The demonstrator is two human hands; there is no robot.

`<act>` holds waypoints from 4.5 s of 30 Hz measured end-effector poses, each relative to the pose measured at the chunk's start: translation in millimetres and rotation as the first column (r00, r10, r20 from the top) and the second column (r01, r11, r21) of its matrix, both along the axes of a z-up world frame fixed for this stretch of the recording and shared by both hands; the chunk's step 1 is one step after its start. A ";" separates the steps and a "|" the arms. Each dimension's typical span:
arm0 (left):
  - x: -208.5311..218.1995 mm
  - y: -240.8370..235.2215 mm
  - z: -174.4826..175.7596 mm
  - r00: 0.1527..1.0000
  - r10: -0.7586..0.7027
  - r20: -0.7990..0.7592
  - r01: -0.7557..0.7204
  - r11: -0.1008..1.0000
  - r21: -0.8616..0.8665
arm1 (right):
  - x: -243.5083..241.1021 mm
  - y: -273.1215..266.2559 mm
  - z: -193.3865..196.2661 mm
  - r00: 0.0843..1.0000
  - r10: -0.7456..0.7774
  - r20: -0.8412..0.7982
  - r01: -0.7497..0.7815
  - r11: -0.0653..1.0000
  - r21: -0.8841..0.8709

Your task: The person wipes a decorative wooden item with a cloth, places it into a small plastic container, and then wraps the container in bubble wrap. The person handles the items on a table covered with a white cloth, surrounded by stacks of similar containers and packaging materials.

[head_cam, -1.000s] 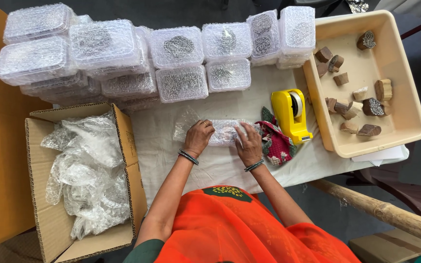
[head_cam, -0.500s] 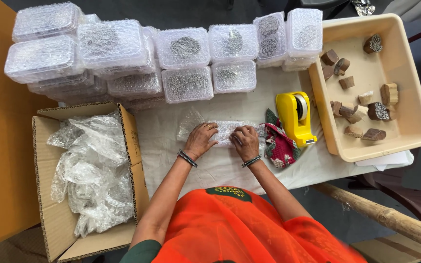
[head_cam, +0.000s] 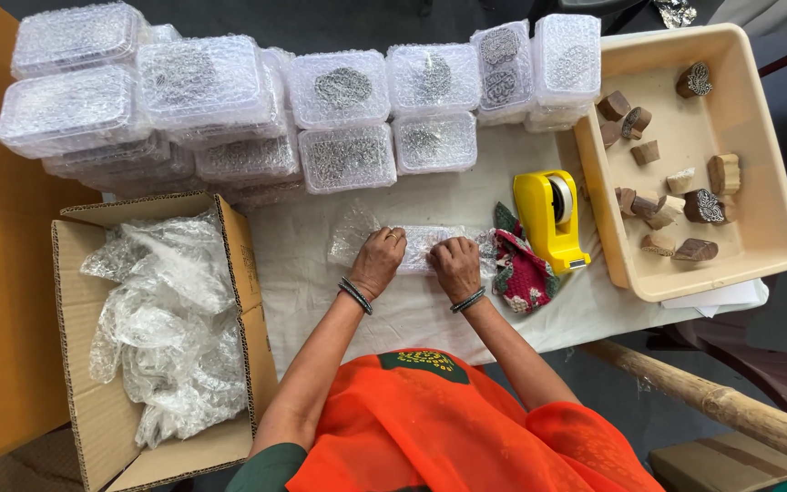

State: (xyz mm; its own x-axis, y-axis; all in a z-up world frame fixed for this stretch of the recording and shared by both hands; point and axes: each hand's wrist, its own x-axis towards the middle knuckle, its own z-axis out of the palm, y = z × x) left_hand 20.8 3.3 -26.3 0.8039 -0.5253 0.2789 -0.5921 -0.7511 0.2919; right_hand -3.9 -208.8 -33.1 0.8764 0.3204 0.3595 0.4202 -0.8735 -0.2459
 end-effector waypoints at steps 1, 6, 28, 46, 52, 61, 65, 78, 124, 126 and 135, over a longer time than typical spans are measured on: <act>-1.0 -0.1 -0.7 1.000 0.011 0.004 -0.011 1.000 0.000 | 1.1 0.1 7.1 1.000 0.010 -0.028 -0.009 1.000 0.022; -3.1 7.5 5.2 1.000 0.003 -0.030 -0.004 0.999 -0.042 | 8.3 -4.6 13.7 0.992 0.086 -0.097 -0.076 0.992 0.104; -12.7 10.7 3.4 0.998 0.011 -0.060 -0.023 0.979 -0.204 | 6.6 -16.9 -22.9 0.949 -0.016 -0.315 0.106 0.957 0.269; -19.1 -10.4 13.3 0.992 0.121 -0.031 -0.124 0.983 -0.133 | -36.7 -119.2 40.9 0.937 -0.286 -0.201 0.349 0.794 0.498; -23.4 -18.1 13.7 0.973 0.216 -0.086 -0.227 0.965 -0.136 | -5.7 -264.8 5.2 0.711 -0.365 -0.601 0.674 0.599 0.433; -21.6 -12.9 13.3 0.970 0.225 -0.091 -0.236 0.960 -0.148 | 4.4 -275.3 14.9 0.430 -0.123 -0.894 0.836 0.428 0.343; -20.6 -13.7 9.6 0.973 0.218 -0.071 -0.227 0.960 -0.166 | -1.8 -298.8 -35.8 0.696 -0.119 -0.709 0.670 0.465 0.580; -24.0 -10.8 8.9 0.977 0.204 -0.064 -0.212 0.960 -0.184 | -75.4 -275.7 -16.3 0.542 -0.098 -0.835 0.838 0.132 0.529; -23.0 -5.2 -3.3 0.970 0.189 -0.154 -0.213 0.964 -0.160 | 42.2 34.8 -21.5 0.476 -0.577 -0.664 0.702 0.704 -0.109; -23.9 -6.1 -3.0 0.967 0.198 -0.160 -0.222 0.963 -0.151 | 41.5 35.5 -21.4 0.469 -0.583 -0.663 0.711 0.695 -0.108; -23.5 -8.3 -9.9 0.968 0.213 -0.133 -0.233 0.959 -0.162 | 44.5 28.8 -28.0 0.421 -0.597 -0.683 0.755 0.648 -0.100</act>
State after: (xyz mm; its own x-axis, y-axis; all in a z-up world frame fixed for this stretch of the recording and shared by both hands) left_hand -2.7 -5.0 -36.1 0.9267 -0.2798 0.2508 -0.3705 -0.7915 0.4860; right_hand 40.5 -180.0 -61.1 0.7918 -0.4859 -0.3702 -0.6061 -0.7001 -0.3774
